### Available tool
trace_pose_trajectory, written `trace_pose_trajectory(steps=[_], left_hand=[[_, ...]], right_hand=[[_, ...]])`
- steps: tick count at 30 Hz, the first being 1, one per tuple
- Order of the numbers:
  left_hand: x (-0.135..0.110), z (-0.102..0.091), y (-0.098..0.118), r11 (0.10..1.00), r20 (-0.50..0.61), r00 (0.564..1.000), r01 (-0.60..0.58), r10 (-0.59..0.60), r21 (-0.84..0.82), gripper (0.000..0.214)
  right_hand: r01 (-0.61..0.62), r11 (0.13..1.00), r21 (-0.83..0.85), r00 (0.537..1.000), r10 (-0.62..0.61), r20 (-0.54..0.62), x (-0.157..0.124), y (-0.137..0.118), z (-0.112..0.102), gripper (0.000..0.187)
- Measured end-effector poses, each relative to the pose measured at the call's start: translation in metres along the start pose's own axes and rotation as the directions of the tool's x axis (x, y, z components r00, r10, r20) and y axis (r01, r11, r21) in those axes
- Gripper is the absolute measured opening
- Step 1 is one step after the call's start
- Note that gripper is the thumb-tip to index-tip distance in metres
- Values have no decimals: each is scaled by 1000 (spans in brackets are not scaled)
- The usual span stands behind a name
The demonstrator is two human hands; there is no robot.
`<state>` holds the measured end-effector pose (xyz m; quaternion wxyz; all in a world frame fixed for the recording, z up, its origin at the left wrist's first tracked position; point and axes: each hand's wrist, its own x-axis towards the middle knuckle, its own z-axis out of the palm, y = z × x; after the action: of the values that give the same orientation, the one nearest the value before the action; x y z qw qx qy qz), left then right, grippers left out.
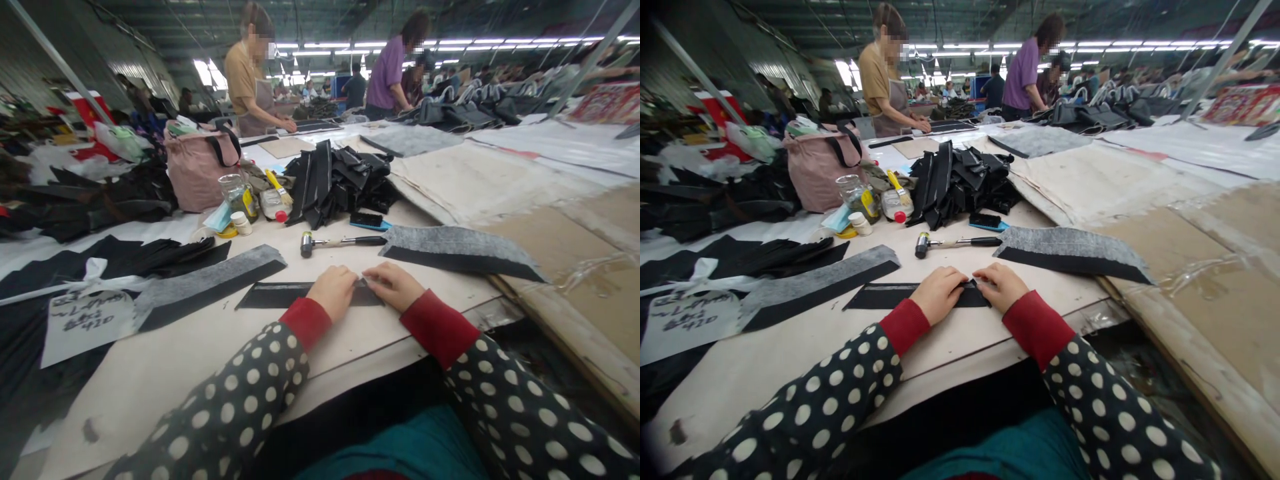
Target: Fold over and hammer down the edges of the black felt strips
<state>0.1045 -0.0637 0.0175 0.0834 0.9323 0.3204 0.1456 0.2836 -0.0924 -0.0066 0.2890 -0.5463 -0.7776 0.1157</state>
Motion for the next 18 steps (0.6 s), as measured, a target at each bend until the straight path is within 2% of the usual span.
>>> trace_pose_trajectory(steps=[5,9,14,18], left_hand=[[3,3,-4,1000,3,1000,-9,9,2,22],[-1,0,0,996,42,999,-18,14,85,22],[2,-2,5,971,120,991,-85,60,221,17],[4,-5,5,963,157,985,-111,73,245,14]], right_hand=[[73,997,-25,997,-72,23,1,-1,-1,22],[130,981,-145,991,-123,60,1,-6,-3,21],[236,869,-436,961,-140,240,6,-21,-8,19],[243,822,-515,953,-104,283,10,-30,-9,15]])
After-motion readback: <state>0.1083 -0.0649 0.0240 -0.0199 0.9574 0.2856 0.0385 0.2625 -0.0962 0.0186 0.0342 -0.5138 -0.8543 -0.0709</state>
